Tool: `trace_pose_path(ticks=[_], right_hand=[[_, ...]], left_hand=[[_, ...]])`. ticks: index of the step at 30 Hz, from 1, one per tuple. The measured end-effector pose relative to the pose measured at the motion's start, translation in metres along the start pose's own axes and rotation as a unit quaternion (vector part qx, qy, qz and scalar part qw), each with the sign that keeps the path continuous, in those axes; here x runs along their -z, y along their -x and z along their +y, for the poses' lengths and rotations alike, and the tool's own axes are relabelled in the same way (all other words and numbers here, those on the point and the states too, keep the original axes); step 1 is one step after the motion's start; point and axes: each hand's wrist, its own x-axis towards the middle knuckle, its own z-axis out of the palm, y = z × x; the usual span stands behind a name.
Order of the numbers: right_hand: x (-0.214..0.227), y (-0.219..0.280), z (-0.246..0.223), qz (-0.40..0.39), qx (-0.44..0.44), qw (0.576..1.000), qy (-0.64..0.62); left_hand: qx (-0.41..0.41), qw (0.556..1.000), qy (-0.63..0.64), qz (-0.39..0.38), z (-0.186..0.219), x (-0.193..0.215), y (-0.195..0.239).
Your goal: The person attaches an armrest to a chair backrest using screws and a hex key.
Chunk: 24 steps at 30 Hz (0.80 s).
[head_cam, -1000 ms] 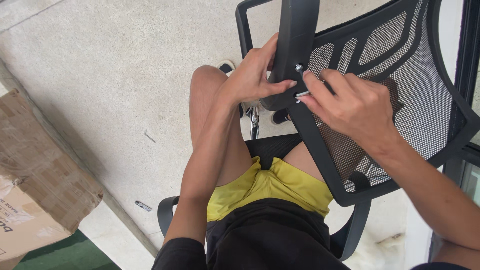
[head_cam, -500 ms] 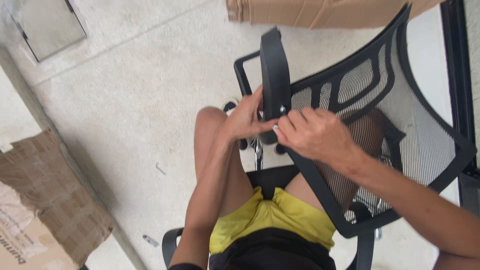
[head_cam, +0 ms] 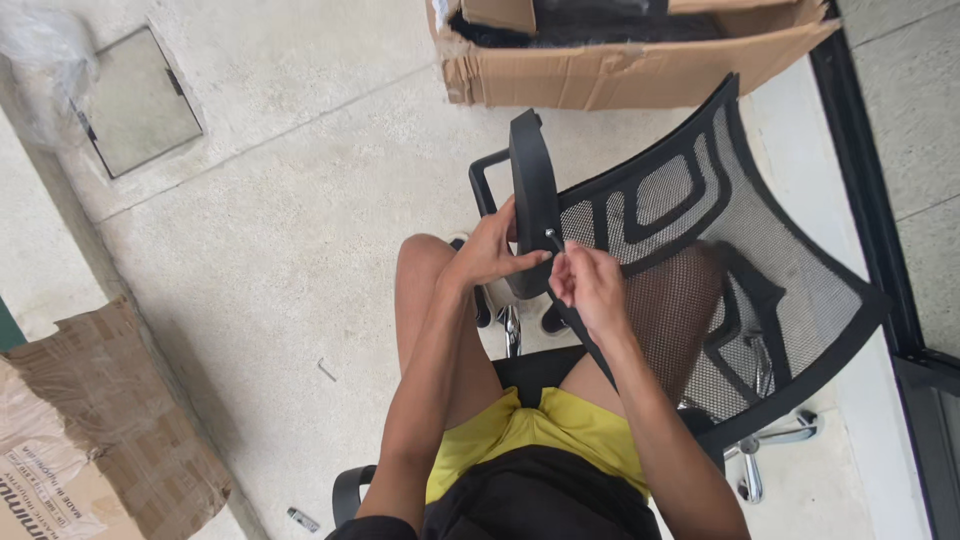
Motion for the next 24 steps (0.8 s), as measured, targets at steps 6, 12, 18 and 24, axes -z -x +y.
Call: trace_pose_path(ticks=[6, 12, 18, 24], right_hand=[[0.036, -0.008, -0.032, 0.061, 0.254, 0.856, 0.446], [0.057, -0.021, -0.054, 0.010, 0.477, 0.629, 0.613], [0.055, -0.022, -0.026, -0.014, 0.456, 0.625, 0.633], [0.026, -0.019, 0.022, 0.112, 0.344, 0.732, 0.578]], left_hand=[[-0.010, 1.000, 0.000, 0.008, 0.006, 0.000, -0.008], [-0.008, 1.000, 0.025, 0.000, 0.006, -0.003, -0.010], [0.009, 0.998, 0.067, 0.002, -0.018, -0.011, -0.010], [0.032, 0.997, 0.070, 0.016, -0.035, -0.013, -0.009]])
